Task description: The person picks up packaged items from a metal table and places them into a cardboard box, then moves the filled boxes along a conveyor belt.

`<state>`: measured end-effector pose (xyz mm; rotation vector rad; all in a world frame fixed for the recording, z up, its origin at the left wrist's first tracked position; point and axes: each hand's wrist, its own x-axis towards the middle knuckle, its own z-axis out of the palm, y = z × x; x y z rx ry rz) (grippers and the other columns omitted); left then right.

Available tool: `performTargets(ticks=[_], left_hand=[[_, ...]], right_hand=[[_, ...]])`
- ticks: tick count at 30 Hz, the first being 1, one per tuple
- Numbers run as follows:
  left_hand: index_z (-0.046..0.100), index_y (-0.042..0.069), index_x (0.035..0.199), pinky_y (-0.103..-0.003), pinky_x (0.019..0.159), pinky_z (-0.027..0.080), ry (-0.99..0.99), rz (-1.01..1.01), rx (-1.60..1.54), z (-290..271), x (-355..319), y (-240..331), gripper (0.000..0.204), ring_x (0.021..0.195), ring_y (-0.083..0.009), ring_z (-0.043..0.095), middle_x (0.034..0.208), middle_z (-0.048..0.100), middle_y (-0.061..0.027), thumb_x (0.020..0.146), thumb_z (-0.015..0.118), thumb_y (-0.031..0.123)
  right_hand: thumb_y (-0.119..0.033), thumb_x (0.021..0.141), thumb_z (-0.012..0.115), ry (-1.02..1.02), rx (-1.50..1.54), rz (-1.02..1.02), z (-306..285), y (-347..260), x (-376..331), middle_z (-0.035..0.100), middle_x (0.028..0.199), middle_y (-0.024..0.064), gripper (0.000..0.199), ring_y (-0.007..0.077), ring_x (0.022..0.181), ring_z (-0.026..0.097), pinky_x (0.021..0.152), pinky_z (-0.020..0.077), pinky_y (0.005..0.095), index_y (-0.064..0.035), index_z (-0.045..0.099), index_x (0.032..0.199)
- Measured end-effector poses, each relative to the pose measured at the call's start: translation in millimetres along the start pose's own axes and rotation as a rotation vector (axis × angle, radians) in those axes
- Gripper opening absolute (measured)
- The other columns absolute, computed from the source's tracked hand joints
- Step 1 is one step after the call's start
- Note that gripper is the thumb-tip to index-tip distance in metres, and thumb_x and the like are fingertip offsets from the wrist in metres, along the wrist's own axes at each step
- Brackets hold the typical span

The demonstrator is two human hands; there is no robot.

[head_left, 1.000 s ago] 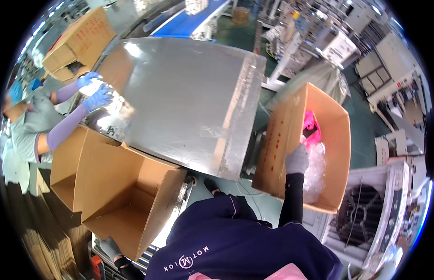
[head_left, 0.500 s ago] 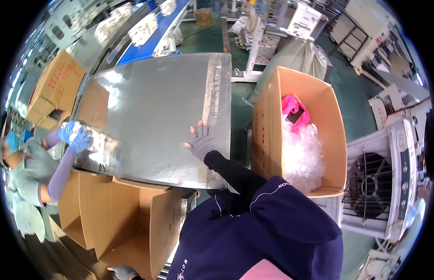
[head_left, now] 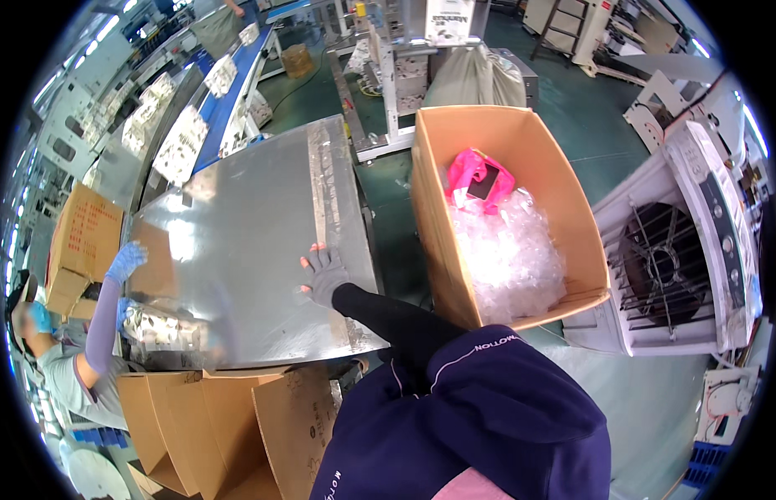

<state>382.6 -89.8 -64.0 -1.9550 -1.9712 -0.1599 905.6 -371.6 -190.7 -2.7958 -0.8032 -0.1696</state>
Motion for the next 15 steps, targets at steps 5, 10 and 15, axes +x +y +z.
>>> performTargets(ticks=[5, 10, 15], left_hand=[[0.029, -0.014, 0.135, -0.045, 0.059, 0.056, 0.068, 0.119, 0.042, 5, 2, 9, 0.059, 0.074, -0.0377, 0.066, 0.094, 0.064, -0.0258, 0.091, 0.049, 0.02], [0.025, -0.016, 0.136, -0.046, 0.058, 0.057, 0.14, 0.166, 0.254, 20, -5, -7, 0.059, 0.069, -0.0408, 0.066, 0.089, 0.065, -0.027, 0.092, 0.047, 0.017], [0.035, -0.019, 0.126, -0.043, 0.045, 0.053, 0.356, 0.128, 0.131, 68, 20, -19, 0.049, 0.06, -0.0335, 0.065, 0.075, 0.062, -0.0239, 0.091, 0.047, 0.014]], right_hand=[[-0.058, 0.07, 0.07, -0.68, 0.489, -0.227, -81, 33, 33, 0.052, 0.135, 0.0137, 0.093, 0.0326, 0.118, 0.054, 0.1, 0.0417, 0.0399, -0.0156, 0.036, 0.145], [-0.028, 0.087, 0.066, 0.043, 0.903, -0.225, -224, 104, -50, 0.062, 0.117, 0.0123, 0.054, 0.024, 0.103, 0.061, 0.09, 0.0489, 0.0343, -0.01, 0.048, 0.134], [-0.036, 0.089, 0.058, 0.274, 0.448, 0.467, -197, 265, -152, 0.063, 0.112, 0.0207, 0.044, 0.0353, 0.106, 0.061, 0.089, 0.048, 0.0415, -0.0072, 0.056, 0.122]])
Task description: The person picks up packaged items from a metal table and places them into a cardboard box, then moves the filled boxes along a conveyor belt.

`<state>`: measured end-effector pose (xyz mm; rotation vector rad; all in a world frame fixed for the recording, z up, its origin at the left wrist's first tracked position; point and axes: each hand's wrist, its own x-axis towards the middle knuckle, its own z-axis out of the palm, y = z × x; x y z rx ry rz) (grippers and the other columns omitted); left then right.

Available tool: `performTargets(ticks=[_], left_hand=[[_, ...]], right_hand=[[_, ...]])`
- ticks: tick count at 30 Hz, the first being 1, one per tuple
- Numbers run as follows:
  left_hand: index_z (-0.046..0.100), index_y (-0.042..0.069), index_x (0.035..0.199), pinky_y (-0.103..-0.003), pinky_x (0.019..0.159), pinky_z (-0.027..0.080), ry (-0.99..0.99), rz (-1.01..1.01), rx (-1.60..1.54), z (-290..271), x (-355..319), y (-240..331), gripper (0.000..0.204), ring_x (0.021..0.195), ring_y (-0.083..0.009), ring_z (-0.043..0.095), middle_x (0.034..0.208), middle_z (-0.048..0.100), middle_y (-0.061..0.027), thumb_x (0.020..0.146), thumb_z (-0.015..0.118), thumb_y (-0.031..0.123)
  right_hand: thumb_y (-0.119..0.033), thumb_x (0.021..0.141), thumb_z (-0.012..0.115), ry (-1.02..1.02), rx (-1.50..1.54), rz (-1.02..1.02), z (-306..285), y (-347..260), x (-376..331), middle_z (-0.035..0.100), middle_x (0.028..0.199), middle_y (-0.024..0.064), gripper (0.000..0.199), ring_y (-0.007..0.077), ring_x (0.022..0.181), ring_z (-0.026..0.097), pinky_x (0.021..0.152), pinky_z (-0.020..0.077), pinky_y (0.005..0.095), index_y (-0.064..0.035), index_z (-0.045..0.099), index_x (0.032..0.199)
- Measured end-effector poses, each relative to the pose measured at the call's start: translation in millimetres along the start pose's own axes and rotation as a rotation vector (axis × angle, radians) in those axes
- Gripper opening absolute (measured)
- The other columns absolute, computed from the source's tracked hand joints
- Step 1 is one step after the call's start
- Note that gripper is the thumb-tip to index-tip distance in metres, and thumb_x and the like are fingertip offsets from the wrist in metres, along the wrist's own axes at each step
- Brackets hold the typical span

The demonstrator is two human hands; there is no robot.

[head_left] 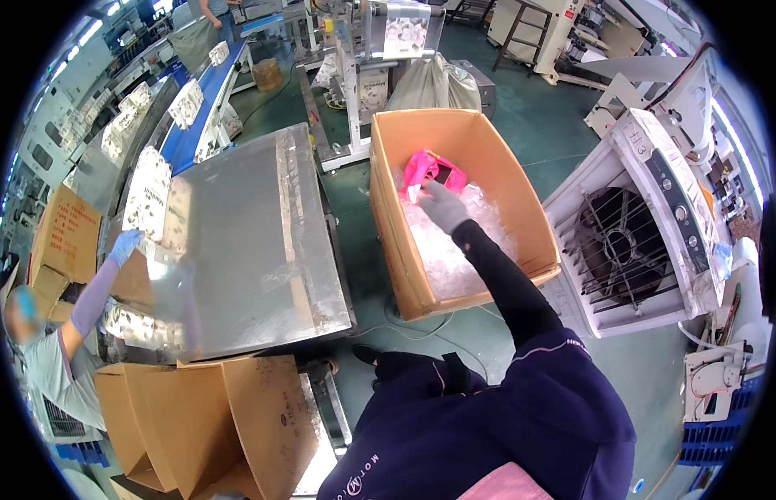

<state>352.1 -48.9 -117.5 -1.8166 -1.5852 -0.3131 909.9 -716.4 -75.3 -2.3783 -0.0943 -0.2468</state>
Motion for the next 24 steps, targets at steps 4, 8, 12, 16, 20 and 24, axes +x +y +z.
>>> performTargets(ticks=[4, 8, 12, 16, 20, 24], left_hand=[[0.032, -0.021, 0.129, -0.042, 0.043, 0.052, 0.001, 0.141, 0.266, 1, -8, -2, 0.059, 0.061, -0.0325, 0.065, 0.078, 0.061, -0.0241, 0.089, 0.053, 0.017], [0.026, -0.021, 0.132, -0.041, 0.046, 0.054, -0.212, 0.135, 0.133, -8, 3, -13, 0.078, 0.065, -0.0324, 0.066, 0.084, 0.062, -0.0241, 0.083, 0.063, 0.027], [0.022, -0.02, 0.129, -0.04, 0.052, 0.058, -0.433, -0.15, -0.249, 16, 22, -46, 0.1, 0.071, -0.0302, 0.07, 0.09, 0.066, -0.0216, 0.072, 0.076, 0.042], [0.038, -0.014, 0.126, -0.041, 0.065, 0.058, -0.417, 0.118, -0.03, -46, 18, -25, 0.091, 0.082, -0.0305, 0.069, 0.098, 0.066, -0.024, 0.068, 0.082, 0.041], [0.043, -0.011, 0.125, -0.041, 0.07, 0.057, -0.354, 0.114, -0.078, -73, 19, -20, 0.081, 0.086, -0.0314, 0.068, 0.101, 0.065, -0.024, 0.071, 0.08, 0.037], [0.043, -0.011, 0.125, -0.042, 0.07, 0.057, -0.37, 0.064, -0.194, -92, 21, -10, 0.079, 0.086, -0.0318, 0.068, 0.101, 0.065, -0.0244, 0.072, 0.078, 0.036]], right_hand=[[-0.044, 0.089, 0.052, -0.181, -0.348, 0.167, -8, 78, -21, 0.056, 0.126, 0.0228, 0.052, 0.0386, 0.112, 0.056, 0.094, 0.0452, 0.0455, -0.0092, 0.051, 0.128], [-0.046, 0.088, 0.052, -0.33, -0.441, 0.192, 22, 119, -4, 0.054, 0.127, 0.0214, 0.055, 0.0395, 0.114, 0.055, 0.097, 0.0443, 0.0462, -0.0146, 0.047, 0.133], [-0.047, 0.086, 0.054, -0.384, -0.474, 0.107, 65, 110, 37, 0.052, 0.13, 0.019, 0.058, 0.0385, 0.115, 0.054, 0.098, 0.044, 0.0473, -0.0164, 0.046, 0.135], [-0.027, 0.089, 0.052, -0.315, -0.28, -0.164, 125, 132, 107, 0.052, 0.129, 0.0191, 0.043, 0.0376, 0.113, 0.055, 0.093, 0.0466, 0.0457, -0.0115, 0.048, 0.129], [-0.02, 0.088, 0.046, -0.132, -0.332, 0.034, 181, 127, 190, 0.058, 0.121, 0.0228, 0.038, 0.0397, 0.11, 0.056, 0.096, 0.0447, 0.0442, -0.0084, 0.059, 0.121], [-0.035, 0.091, 0.039, -0.722, -0.287, 0.188, 212, 165, 200, 0.054, 0.132, 0.0182, 0.046, 0.0328, 0.12, 0.054, 0.102, 0.0419, 0.0415, -0.0142, 0.059, 0.127]])
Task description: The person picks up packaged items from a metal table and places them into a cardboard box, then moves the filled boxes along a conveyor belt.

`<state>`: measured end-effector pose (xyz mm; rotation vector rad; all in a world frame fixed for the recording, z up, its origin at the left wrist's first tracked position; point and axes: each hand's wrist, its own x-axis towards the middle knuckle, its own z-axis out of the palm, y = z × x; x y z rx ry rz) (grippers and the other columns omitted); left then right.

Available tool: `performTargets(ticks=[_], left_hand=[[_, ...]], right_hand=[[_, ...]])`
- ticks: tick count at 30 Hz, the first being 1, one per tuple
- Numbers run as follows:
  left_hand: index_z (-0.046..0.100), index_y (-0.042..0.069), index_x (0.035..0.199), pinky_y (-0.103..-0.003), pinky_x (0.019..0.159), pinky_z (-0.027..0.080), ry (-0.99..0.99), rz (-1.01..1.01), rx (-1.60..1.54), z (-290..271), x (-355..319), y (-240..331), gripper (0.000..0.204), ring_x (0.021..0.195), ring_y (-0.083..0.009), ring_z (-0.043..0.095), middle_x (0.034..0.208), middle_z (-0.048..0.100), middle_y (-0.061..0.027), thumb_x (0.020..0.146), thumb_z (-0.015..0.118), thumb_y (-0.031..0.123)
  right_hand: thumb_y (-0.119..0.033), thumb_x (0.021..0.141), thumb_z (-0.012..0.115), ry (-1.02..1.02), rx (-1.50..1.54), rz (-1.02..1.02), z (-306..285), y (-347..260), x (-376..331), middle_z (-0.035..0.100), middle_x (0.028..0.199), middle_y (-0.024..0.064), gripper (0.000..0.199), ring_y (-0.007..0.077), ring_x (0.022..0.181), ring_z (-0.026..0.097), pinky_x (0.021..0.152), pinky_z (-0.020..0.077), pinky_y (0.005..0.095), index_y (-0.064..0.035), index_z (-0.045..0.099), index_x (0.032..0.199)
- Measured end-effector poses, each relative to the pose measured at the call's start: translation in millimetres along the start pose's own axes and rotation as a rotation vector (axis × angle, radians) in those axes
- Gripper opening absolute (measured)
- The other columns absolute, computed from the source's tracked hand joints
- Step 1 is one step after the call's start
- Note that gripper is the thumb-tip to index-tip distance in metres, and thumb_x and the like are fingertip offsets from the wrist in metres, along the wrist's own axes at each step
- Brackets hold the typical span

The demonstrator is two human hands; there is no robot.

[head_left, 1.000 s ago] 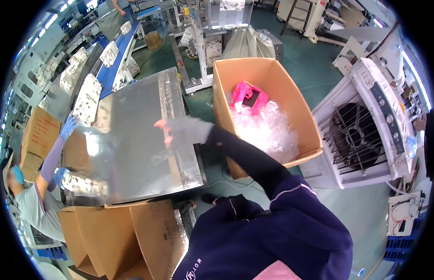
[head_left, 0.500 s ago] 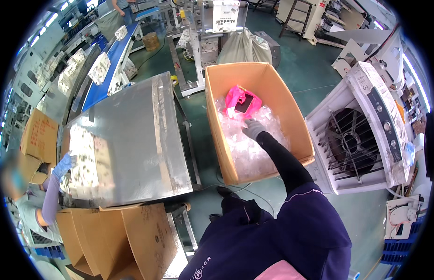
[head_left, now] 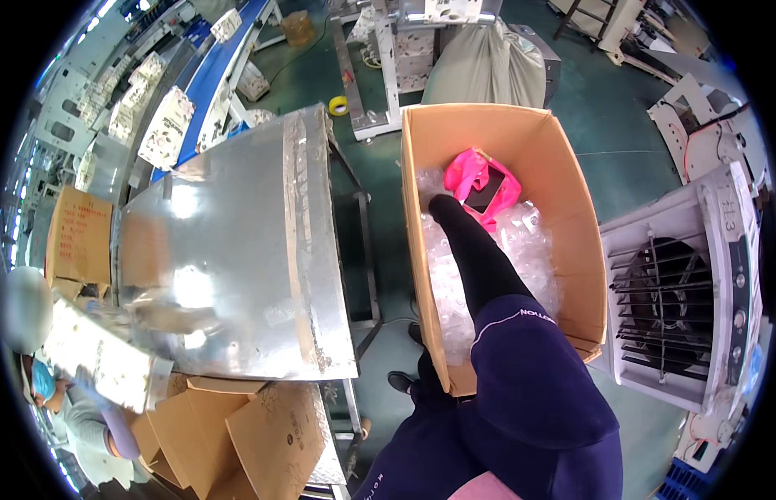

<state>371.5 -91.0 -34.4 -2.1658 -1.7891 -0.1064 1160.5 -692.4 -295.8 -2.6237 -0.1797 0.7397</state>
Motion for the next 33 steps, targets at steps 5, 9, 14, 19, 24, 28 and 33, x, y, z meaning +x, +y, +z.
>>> performTargets(ticks=[5, 9, 14, 19, 24, 28, 33], left_hand=[[0.043, -0.01, 0.124, -0.042, 0.07, 0.056, -0.034, -0.062, -0.072, 1, -20, -2, 0.076, 0.087, -0.0323, 0.067, 0.102, 0.064, -0.025, 0.074, 0.076, 0.035], [0.043, -0.01, 0.124, -0.043, 0.071, 0.056, -0.056, -0.039, -0.149, 2, -7, 18, 0.073, 0.087, -0.0327, 0.066, 0.103, 0.064, -0.0255, 0.075, 0.074, 0.035], [0.042, -0.009, 0.124, -0.043, 0.071, 0.055, -0.072, -0.043, -0.21, 3, -6, 25, 0.07, 0.087, -0.0332, 0.066, 0.104, 0.063, -0.026, 0.076, 0.071, 0.034], [0.042, -0.009, 0.124, -0.043, 0.071, 0.054, -0.084, -0.043, -0.248, 10, -11, 29, 0.067, 0.088, -0.0337, 0.065, 0.104, 0.062, -0.0266, 0.078, 0.069, 0.033], [0.042, -0.008, 0.124, -0.044, 0.072, 0.053, -0.085, -0.063, -0.279, 8, -21, 19, 0.065, 0.088, -0.0342, 0.064, 0.105, 0.062, -0.0272, 0.079, 0.067, 0.032], [0.042, -0.008, 0.123, -0.044, 0.072, 0.053, -0.093, -0.044, -0.336, 4, -14, 18, 0.062, 0.089, -0.0346, 0.064, 0.106, 0.061, -0.0276, 0.08, 0.065, 0.031], [0.042, -0.007, 0.124, -0.044, 0.077, 0.051, -0.103, -0.071, -0.371, -2, -15, -18, 0.061, 0.093, -0.0359, 0.062, 0.109, 0.06, -0.0276, 0.081, 0.063, 0.03]], right_hand=[[-0.059, 0.087, 0.039, -0.385, -0.25, -0.158, 29, 4, -68, 0.05, 0.141, 0.0078, 0.065, 0.0289, 0.127, 0.05, 0.11, 0.0234, 0.0495, -0.0224, 0.046, 0.14], [-0.065, 0.084, 0.047, -0.404, -0.274, -0.029, 10, -5, -192, 0.047, 0.143, 0.01, 0.071, 0.028, 0.13, 0.047, 0.107, 0.0232, 0.0574, -0.0341, 0.033, 0.146], [-0.064, 0.085, 0.048, -0.257, -0.329, -0.286, 39, 6, -312, 0.034, 0.151, 0.0084, 0.074, 0.035, 0.141, 0.026, 0.105, 0.0265, 0.061, -0.0323, 0.028, 0.149], [-0.043, 0.087, 0.062, -0.215, -0.067, -0.478, 15, 25, -356, 0.036, 0.148, 0.017, 0.057, 0.0315, 0.13, 0.044, 0.097, 0.0418, 0.0443, -0.0198, 0.049, 0.137], [-0.031, 0.085, 0.062, 0.157, -0.074, 0.118, -69, 89, -247, 0.064, 0.114, 0.0111, 0.03, 0.0292, 0.097, 0.063, 0.083, 0.0515, 0.0377, -0.0113, 0.067, 0.108], [-0.055, 0.082, 0.06, 0.198, -0.241, 0.377, -100, 169, -146, 0.06, 0.122, 0.016, 0.055, 0.0327, 0.101, 0.063, 0.088, 0.0494, 0.042, -0.0083, 0.064, 0.111], [-0.053, 0.087, 0.056, -0.172, 0.42, 0.132, -36, 235, -100, 0.049, 0.139, 0.0094, 0.062, 0.0211, 0.121, 0.051, 0.098, 0.0427, 0.0363, -0.0086, 0.051, 0.13]])
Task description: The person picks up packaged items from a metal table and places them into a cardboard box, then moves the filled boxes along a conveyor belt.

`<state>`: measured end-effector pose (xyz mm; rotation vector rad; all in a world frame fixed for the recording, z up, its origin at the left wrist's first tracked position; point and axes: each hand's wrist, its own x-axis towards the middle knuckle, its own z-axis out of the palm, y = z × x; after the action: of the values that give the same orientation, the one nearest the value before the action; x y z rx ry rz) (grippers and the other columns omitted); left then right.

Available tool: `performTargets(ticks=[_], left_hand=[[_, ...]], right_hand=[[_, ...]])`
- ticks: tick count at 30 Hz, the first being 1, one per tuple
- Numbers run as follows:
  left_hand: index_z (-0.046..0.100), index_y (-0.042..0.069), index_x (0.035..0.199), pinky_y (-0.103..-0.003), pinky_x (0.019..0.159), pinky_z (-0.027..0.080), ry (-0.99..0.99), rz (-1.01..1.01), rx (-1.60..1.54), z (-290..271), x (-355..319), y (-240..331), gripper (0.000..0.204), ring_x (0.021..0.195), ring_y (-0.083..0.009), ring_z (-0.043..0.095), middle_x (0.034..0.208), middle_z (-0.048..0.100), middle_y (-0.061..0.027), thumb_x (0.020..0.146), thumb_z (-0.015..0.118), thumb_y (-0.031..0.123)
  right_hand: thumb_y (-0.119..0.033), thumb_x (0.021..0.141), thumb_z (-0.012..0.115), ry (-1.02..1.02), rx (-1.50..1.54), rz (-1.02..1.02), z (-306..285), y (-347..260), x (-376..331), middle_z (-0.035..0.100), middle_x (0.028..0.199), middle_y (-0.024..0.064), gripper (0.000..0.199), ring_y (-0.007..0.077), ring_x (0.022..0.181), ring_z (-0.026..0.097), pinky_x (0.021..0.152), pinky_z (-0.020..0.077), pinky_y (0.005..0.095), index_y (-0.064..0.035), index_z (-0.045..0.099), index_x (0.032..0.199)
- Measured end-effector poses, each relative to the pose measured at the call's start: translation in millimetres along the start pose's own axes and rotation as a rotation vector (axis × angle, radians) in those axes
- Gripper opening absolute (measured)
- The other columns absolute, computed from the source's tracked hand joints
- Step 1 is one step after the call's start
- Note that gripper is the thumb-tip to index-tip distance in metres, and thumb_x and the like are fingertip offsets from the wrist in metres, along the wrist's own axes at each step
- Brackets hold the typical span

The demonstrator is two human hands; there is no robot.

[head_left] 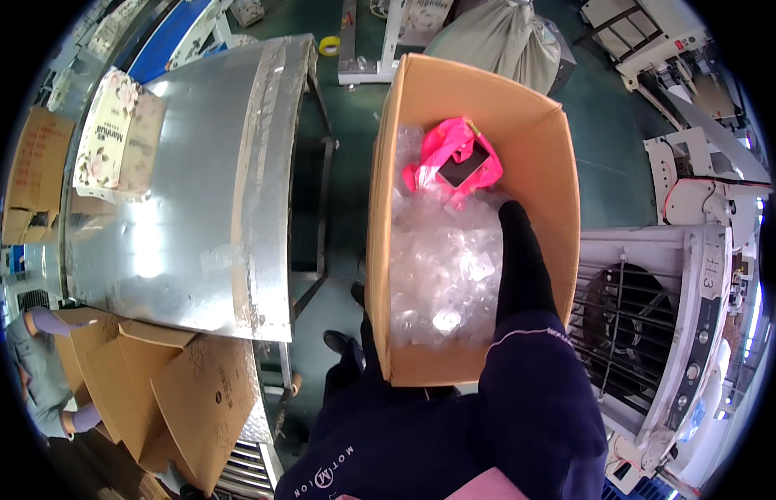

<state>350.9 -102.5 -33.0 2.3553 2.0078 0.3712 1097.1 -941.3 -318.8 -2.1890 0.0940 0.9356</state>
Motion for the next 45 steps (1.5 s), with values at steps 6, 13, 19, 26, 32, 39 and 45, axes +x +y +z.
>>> performTargets(ticks=[6, 13, 19, 26, 32, 39, 45], left_hand=[[0.041, -0.005, 0.125, -0.043, 0.088, 0.047, -0.091, -0.142, 0.049, 0, -4, 9, 0.062, 0.1, -0.0391, 0.059, 0.117, 0.056, -0.0272, 0.078, 0.065, 0.027], [0.036, -0.007, 0.133, -0.041, 0.093, 0.046, -0.054, -0.084, -0.063, 3, -6, 10, 0.073, 0.107, -0.0386, 0.058, 0.123, 0.055, -0.0273, 0.078, 0.068, 0.029], [0.033, -0.007, 0.137, -0.042, 0.098, 0.044, -0.047, -0.029, -0.036, 11, -11, -8, 0.079, 0.114, -0.0398, 0.055, 0.129, 0.051, -0.0288, 0.079, 0.068, 0.033], [0.029, -0.006, 0.14, -0.045, 0.096, 0.046, 0.0, -0.087, 0.063, -8, -39, 29, 0.082, 0.113, -0.0432, 0.056, 0.127, 0.052, -0.0317, 0.078, 0.066, 0.033], [0.024, -0.006, 0.142, -0.046, 0.093, 0.047, 0.021, -0.102, 0.187, -7, -47, 14, 0.084, 0.111, -0.0454, 0.056, 0.123, 0.053, -0.0337, 0.079, 0.063, 0.034], [0.029, -0.005, 0.139, -0.047, 0.095, 0.046, 0.033, -0.087, 0.187, -7, -46, 15, 0.079, 0.112, -0.0463, 0.054, 0.125, 0.051, -0.0347, 0.079, 0.062, 0.035], [0.03, -0.005, 0.138, -0.047, 0.095, 0.046, 0.055, -0.108, 0.173, 0, -39, 9, 0.077, 0.112, -0.0458, 0.055, 0.123, 0.053, -0.0343, 0.079, 0.062, 0.032]], right_hand=[[-0.053, 0.082, 0.064, -0.161, 0.079, -0.052, 71, 26, 3, 0.061, 0.111, 0.0061, 0.055, 0.017, 0.101, 0.056, 0.09, 0.0438, 0.0313, -0.008, 0.059, 0.114], [-0.063, 0.077, 0.061, 0.049, -0.607, -0.209, 141, -89, -142, 0.041, 0.145, 0.0171, 0.085, 0.0319, 0.131, 0.044, 0.103, 0.0403, 0.0411, -0.0128, 0.041, 0.142], [-0.057, 0.087, 0.05, -0.139, -1.057, -0.211, 226, -195, -286, 0.025, 0.153, 0.017, 0.068, 0.0436, 0.136, 0.03, 0.095, 0.0389, 0.0618, -0.0247, 0.034, 0.145], [-0.033, 0.09, 0.057, -0.222, 0.047, -0.364, 120, -170, -161, 0.07, 0.091, 0.0116, 0.029, 0.0257, 0.081, 0.067, 0.073, 0.0525, 0.0344, -0.0093, 0.073, 0.089], [-0.052, 0.083, 0.055, 0.555, -0.242, -0.354, 104, -160, -44, 0.063, 0.114, 0.018, 0.054, 0.0308, 0.104, 0.062, 0.088, 0.0508, 0.0394, -0.0116, 0.064, 0.118], [-0.046, 0.086, 0.058, 0.462, -0.562, -0.268, 176, -171, -74, 0.055, 0.125, 0.0239, 0.057, 0.041, 0.113, 0.054, 0.093, 0.0461, 0.0449, -0.0115, 0.049, 0.131], [-0.042, 0.088, 0.056, 0.061, -0.557, -0.47, 178, -200, -186, 0.051, 0.127, 0.0231, 0.056, 0.0428, 0.111, 0.053, 0.09, 0.0468, 0.048, -0.0084, 0.048, 0.131]])
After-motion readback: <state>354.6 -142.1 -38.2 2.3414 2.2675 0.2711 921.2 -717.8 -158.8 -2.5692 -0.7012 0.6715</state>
